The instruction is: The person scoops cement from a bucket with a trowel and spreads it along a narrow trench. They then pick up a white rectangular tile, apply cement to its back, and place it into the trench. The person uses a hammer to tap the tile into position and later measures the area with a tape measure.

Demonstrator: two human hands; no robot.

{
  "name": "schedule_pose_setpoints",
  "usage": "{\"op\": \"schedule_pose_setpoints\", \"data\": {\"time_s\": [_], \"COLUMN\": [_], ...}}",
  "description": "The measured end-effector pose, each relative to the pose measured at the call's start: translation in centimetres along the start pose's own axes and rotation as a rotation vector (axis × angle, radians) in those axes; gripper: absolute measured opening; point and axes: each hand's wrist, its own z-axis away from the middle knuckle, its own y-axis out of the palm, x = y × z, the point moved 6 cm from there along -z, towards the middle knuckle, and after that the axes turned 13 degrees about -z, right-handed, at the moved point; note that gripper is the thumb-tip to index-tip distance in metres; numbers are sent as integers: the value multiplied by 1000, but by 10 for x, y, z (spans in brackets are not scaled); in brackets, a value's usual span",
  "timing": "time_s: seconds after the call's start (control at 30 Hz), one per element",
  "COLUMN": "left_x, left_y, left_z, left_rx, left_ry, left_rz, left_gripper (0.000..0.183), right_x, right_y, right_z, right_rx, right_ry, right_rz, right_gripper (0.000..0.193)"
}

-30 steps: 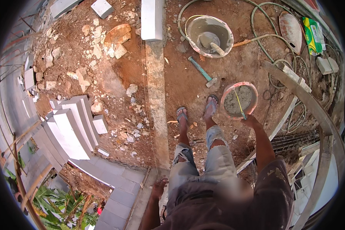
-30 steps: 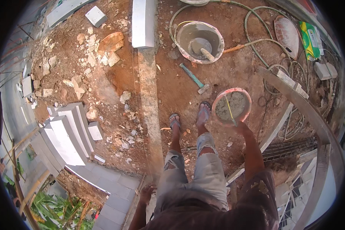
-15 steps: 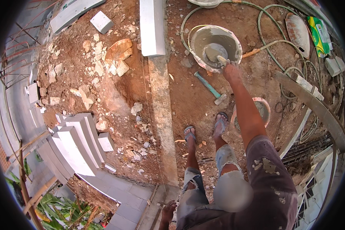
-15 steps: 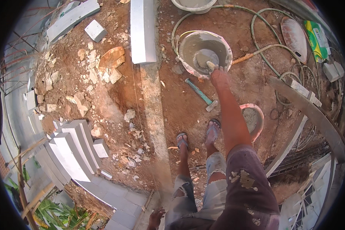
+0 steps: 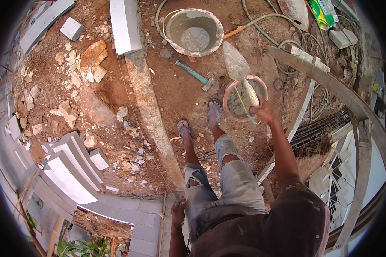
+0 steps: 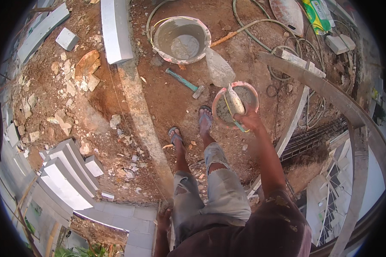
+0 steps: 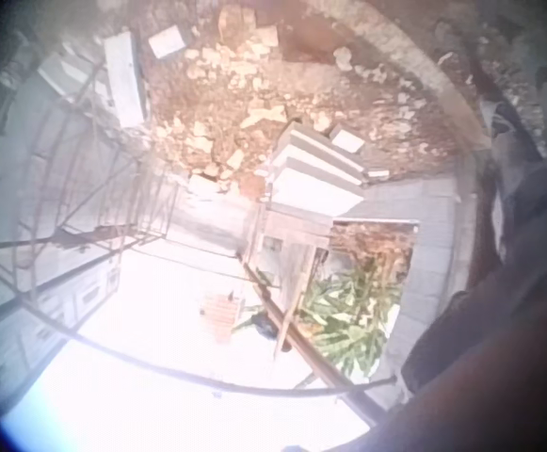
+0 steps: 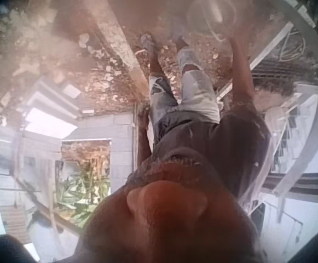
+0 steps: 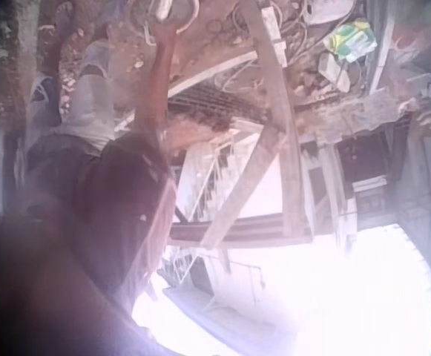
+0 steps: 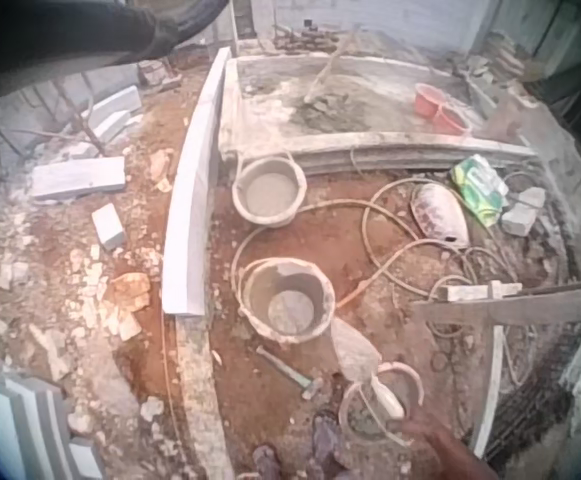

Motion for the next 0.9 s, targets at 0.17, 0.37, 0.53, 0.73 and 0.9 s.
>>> {"op": "schedule_pose_setpoints", "data": {"time_s": [0.17,0.37,0.53,0.73,0.9], "left_x": [-32,-53,-48,-18,0], "left_y": [-8,-31,-48,-87,-134], "left_z": [-2,18,18,-11,-45], "left_rx": [40,28,-38,-21,-2], "left_ry": [35,310,240,194,257], "left_rz": [-203,-386,-376,-286,-208], "left_gripper": [43,43,43,43,36], "right_x": [-111,-170,-114,-44,17], "right_y": [-22,12,-2,51,126], "right_z": [55,26,16,32,104], "right_rx": [-38,-48,-52,-78,3], "right_ry": [217,47,151,228,218], "right_rz": [-199,-149,22,167,341], "right_gripper": [55,42,44,60,59]}}
